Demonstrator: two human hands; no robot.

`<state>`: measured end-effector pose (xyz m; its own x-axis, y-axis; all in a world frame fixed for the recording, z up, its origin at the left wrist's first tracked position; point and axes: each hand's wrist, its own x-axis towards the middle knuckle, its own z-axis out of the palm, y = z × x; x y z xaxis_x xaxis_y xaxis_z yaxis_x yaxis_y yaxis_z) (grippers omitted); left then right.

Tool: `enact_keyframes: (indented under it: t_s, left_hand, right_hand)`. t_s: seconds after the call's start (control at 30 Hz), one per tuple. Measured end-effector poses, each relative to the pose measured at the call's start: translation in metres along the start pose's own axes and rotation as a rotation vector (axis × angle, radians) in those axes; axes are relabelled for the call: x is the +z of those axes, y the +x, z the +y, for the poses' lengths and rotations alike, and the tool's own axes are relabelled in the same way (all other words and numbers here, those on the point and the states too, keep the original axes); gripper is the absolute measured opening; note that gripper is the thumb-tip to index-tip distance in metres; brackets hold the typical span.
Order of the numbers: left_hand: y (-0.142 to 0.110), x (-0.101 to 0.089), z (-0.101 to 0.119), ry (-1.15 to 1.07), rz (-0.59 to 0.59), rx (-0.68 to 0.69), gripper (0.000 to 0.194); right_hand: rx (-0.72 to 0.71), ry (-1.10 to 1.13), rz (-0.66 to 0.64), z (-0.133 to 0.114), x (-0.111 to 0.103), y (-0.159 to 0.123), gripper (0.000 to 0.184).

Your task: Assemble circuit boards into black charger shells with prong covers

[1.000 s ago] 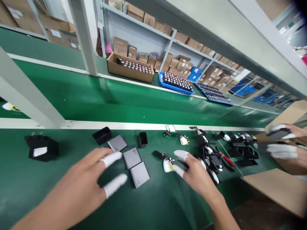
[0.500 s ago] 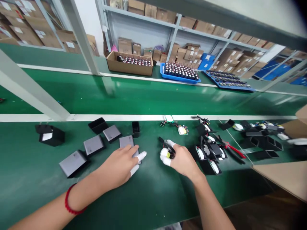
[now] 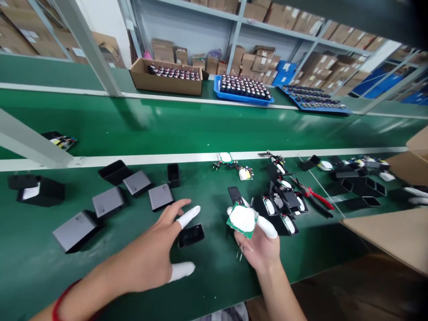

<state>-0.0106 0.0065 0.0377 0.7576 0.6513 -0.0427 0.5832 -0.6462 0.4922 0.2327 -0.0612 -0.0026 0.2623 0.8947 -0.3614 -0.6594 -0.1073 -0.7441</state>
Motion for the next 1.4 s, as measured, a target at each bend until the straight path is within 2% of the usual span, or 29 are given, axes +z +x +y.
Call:
enact_keyframes:
  t_s: [0.13, 0.2, 0.27, 0.37, 0.43, 0.5, 0.63, 0.77, 0.87, 0.97, 1.1, 1.4]
  left_hand:
    - [0.000, -0.012, -0.013, -0.226, -0.278, 0.018, 0.085]
    - [0.009, -0.009, -0.013, -0.303, -0.336, 0.028, 0.083]
    - [0.021, -0.003, -0.009, -0.368, -0.345, 0.002, 0.080]
    - [0.038, 0.005, 0.000, -0.425, -0.279, -0.009, 0.060]
    - [0.045, 0.009, 0.004, -0.447, -0.172, 0.022, 0.048]
    - [0.047, 0.011, 0.005, -0.482, -0.051, 0.053, 0.046]
    - [0.044, 0.017, -0.002, -0.614, 0.139, 0.134, 0.055]
    - [0.038, 0.022, -0.009, -0.806, 0.230, 0.200, 0.056]
    - [0.034, 0.022, -0.011, -0.900, 0.263, 0.204, 0.061]
    - [0.030, 0.019, -0.010, -0.932, 0.259, 0.156, 0.063]
    - [0.025, 0.016, -0.008, -0.946, 0.258, 0.119, 0.063]
    - [0.028, 0.013, -0.006, -0.984, 0.263, 0.121, 0.062]
  right_hand:
    - [0.052, 0.062, 0.011, -0.001, -0.001, -0.001, 0.054]
    - [0.071, 0.068, 0.010, 0.001, -0.004, -0.002, 0.055]
    - [0.088, 0.069, 0.014, 0.005, -0.009, -0.002, 0.057]
    - [0.061, 0.052, 0.028, 0.010, -0.018, -0.006, 0.057]
    - [-0.005, 0.001, 0.001, 0.010, -0.020, -0.010, 0.060]
    - [-0.087, -0.083, -0.023, 0.005, -0.015, -0.017, 0.071]
    - [-0.234, -0.268, -0.040, -0.010, 0.010, -0.031, 0.104]
    - [-0.269, -0.350, -0.109, -0.011, 0.038, -0.037, 0.112]
    - [-0.264, -0.333, -0.146, -0.002, 0.051, -0.038, 0.107]
    - [-0.326, -0.349, -0.170, 0.005, 0.056, -0.039, 0.096]
    - [-0.391, -0.383, -0.170, 0.003, 0.056, -0.037, 0.091]
    - [-0.380, -0.395, -0.190, 0.001, 0.051, -0.036, 0.090]
